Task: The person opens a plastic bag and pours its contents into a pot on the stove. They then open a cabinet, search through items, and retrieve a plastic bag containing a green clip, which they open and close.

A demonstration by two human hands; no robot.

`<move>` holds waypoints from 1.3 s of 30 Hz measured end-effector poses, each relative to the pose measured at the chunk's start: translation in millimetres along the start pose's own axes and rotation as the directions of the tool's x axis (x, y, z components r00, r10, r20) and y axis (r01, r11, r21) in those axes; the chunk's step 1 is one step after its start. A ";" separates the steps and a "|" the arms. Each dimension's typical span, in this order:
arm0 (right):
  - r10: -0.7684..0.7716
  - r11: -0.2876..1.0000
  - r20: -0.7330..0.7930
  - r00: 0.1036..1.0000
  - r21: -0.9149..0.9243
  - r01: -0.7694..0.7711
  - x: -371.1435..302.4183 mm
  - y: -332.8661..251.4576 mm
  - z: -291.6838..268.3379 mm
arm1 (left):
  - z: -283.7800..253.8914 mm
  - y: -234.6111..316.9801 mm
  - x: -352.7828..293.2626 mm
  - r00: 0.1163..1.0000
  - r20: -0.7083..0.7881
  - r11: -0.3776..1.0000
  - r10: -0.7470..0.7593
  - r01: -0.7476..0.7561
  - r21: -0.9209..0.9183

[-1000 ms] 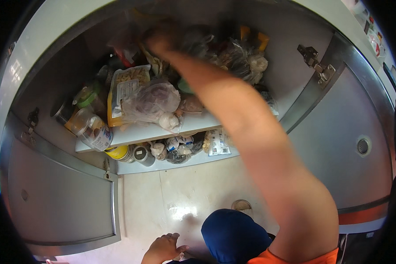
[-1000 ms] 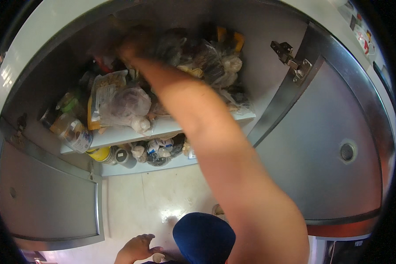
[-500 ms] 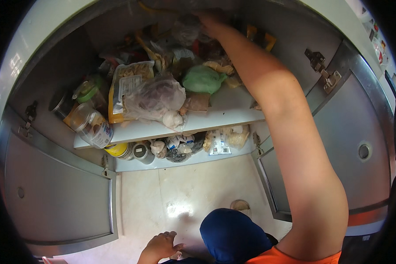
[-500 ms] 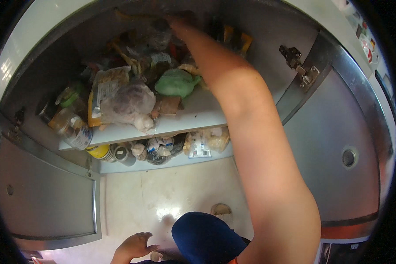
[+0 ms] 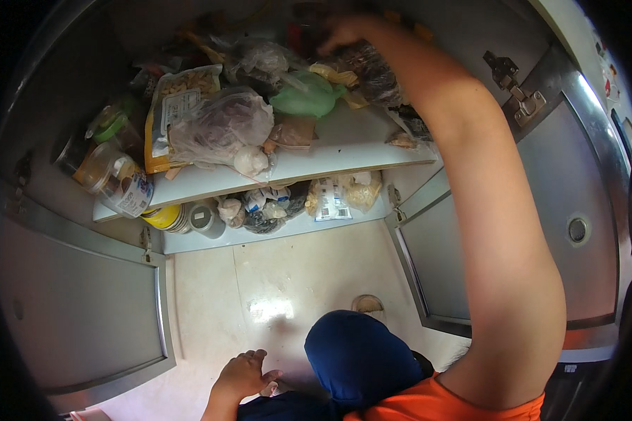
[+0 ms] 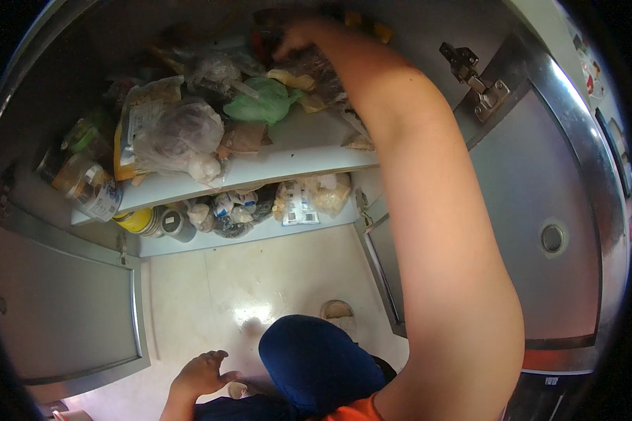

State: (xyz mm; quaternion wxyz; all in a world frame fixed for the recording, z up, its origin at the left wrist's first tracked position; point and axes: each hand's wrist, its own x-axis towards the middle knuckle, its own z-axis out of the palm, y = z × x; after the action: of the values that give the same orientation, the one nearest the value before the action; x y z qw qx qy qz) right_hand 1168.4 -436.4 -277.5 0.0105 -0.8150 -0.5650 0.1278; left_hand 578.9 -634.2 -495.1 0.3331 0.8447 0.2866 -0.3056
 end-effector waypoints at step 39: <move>-0.062 0.679 0.520 0.852 0.647 -0.346 6.8 81.1 -47.9 | -6.4 6.5 3.2 1.000 -0.011 1.000 0.022 -0.022 0.011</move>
State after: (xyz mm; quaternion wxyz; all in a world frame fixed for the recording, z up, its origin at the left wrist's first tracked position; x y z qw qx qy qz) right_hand 1255.6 -453.3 -245.6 0.1719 -0.7246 -0.3833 0.5463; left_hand 587.5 -632.6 -491.1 0.3302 0.8513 0.2774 -0.2989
